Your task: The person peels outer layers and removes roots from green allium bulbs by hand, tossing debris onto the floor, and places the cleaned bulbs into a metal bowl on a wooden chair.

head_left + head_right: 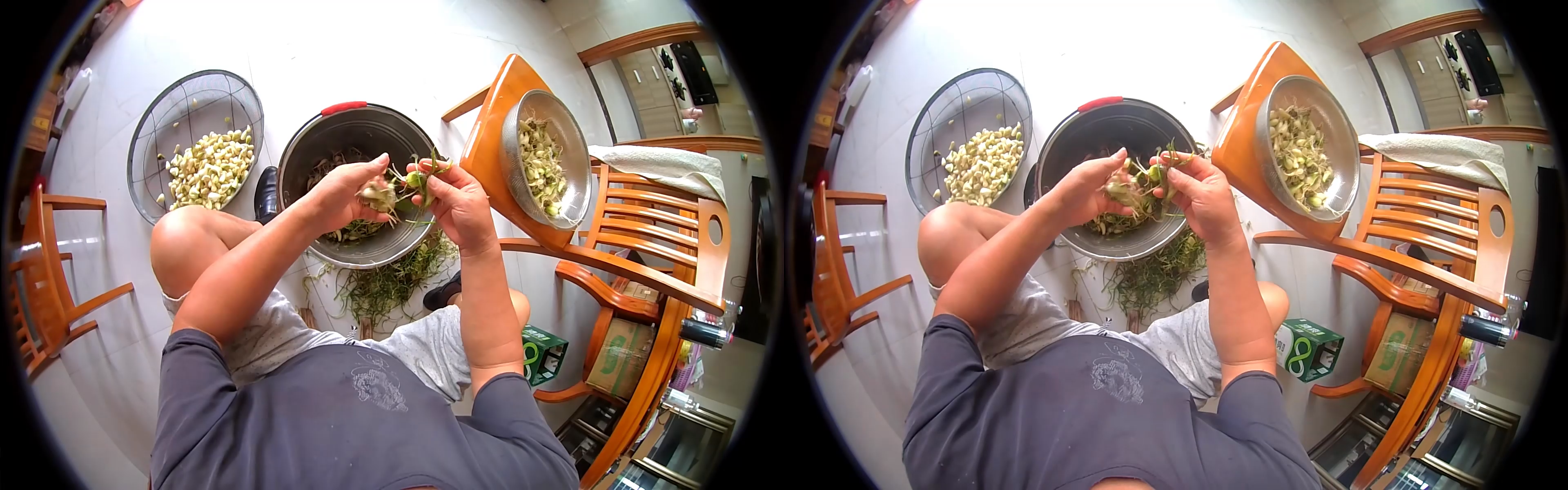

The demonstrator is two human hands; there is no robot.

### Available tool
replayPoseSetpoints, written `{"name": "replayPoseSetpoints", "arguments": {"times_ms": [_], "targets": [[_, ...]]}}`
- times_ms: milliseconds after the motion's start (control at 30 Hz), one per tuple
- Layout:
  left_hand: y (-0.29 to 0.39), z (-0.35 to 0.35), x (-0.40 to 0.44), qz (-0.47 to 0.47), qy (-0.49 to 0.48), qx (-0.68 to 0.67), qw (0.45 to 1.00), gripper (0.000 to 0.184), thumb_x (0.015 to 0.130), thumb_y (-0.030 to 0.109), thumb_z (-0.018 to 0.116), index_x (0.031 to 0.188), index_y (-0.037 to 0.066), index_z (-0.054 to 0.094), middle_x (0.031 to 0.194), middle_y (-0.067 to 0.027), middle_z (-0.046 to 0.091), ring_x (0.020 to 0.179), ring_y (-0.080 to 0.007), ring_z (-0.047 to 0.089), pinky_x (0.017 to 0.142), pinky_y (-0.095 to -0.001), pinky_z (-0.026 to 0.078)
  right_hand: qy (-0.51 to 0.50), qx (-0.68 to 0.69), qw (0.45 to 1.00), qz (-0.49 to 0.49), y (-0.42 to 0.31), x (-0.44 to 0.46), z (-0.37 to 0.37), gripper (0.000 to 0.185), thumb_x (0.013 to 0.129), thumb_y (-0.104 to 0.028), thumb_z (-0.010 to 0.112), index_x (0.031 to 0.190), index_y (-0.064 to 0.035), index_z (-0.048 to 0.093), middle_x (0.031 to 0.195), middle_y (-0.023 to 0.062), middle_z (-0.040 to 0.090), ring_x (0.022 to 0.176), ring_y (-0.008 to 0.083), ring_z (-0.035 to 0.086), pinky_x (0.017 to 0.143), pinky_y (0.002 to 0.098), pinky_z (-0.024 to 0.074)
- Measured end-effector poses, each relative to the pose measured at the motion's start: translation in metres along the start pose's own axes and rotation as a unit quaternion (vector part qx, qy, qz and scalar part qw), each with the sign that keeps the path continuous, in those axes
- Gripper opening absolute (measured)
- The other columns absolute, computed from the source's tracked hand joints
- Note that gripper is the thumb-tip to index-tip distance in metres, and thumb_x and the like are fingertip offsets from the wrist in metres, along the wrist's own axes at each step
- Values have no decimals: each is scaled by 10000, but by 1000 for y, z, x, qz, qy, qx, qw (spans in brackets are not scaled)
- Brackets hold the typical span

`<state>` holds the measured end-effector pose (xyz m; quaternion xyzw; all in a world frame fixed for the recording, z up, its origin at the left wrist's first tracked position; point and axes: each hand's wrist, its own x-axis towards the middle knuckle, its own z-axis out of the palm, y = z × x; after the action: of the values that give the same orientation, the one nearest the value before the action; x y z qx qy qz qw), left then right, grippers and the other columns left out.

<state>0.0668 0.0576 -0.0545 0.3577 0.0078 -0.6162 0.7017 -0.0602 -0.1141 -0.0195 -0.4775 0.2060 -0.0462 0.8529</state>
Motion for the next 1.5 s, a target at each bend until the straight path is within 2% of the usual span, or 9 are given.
{"name": "replayPoseSetpoints", "arguments": {"times_ms": [67,200,567,800,1100,1200,1267,1333,1500], "targets": [[-5,-3,6,-29,99,63,993,247,912,304,601,978,65,593,846,-74,600,753,-176,602,637,-353,524,-5,11,1000,2,3,2,-3,223,954,-58,491,1145,34,559,1130,186,614,916,218,633,723,284,532],[-9,-11,11,-2,147,26,989,155,916,221,571,907,67,586,788,-74,590,713,-169,592,619,-346,512,1,47,999,3,5,8,-7,224,960,-117,511,1119,32,560,1041,165,634,882,215,631,654,261,496],[-1,-11,12,111,126,221,961,107,702,-13,651,650,22,564,751,-94,641,586,-127,575,532,-269,484,21,62,997,45,-2,5,1,247,969,-188,505,1102,13,556,907,136,647,784,208,641,584,284,494],[10,-6,4,162,23,224,961,175,691,-57,621,745,52,495,839,-103,643,701,-137,605,565,-257,481,20,20,998,62,-3,4,3,215,956,-198,545,1044,-4,570,863,133,643,703,186,625,518,234,464],[8,4,2,104,-24,133,985,235,681,-107,596,805,58,484,834,-99,621,720,-161,606,625,-274,497,80,86,990,79,23,14,-1,213,975,-185,483,1058,-5,560,900,122,625,790,203,622,646,311,512],[-1,14,4,73,7,204,976,196,699,-63,618,816,45,503,821,-91,613,710,-143,597,628,-269,493,53,179,977,107,38,17,8,299,998,-286,423,1063,-26,557,928,129,621,835,219,616,743,342,516],[-6,24,5,63,80,284,953,208,817,140,640,943,-1,554,843,-79,597,734,-136,599,646,-263,503,56,188,974,111,46,17,19,405,988,-415,406,1093,-49,543,936,105,610,843,202,604,743,339,507],[1,43,-1,2,85,180,980,301,858,216,637,1019,-23,550,894,-87,591,760,-144,600,668,-278,516,57,168,978,106,54,17,22,467,979,-481,388,1108,-57,533,936,90,603,840,189,596,717,328,505],[-3,44,3,19,79,207,975,445,860,200,646,1181,-79,513,992,-125,608,825,-147,616,709,-276,525,-8,212,972,103,57,19,12,601,966,-579,276,1100,-45,516,942,88,598,765,179,609,627,302,519]]}}
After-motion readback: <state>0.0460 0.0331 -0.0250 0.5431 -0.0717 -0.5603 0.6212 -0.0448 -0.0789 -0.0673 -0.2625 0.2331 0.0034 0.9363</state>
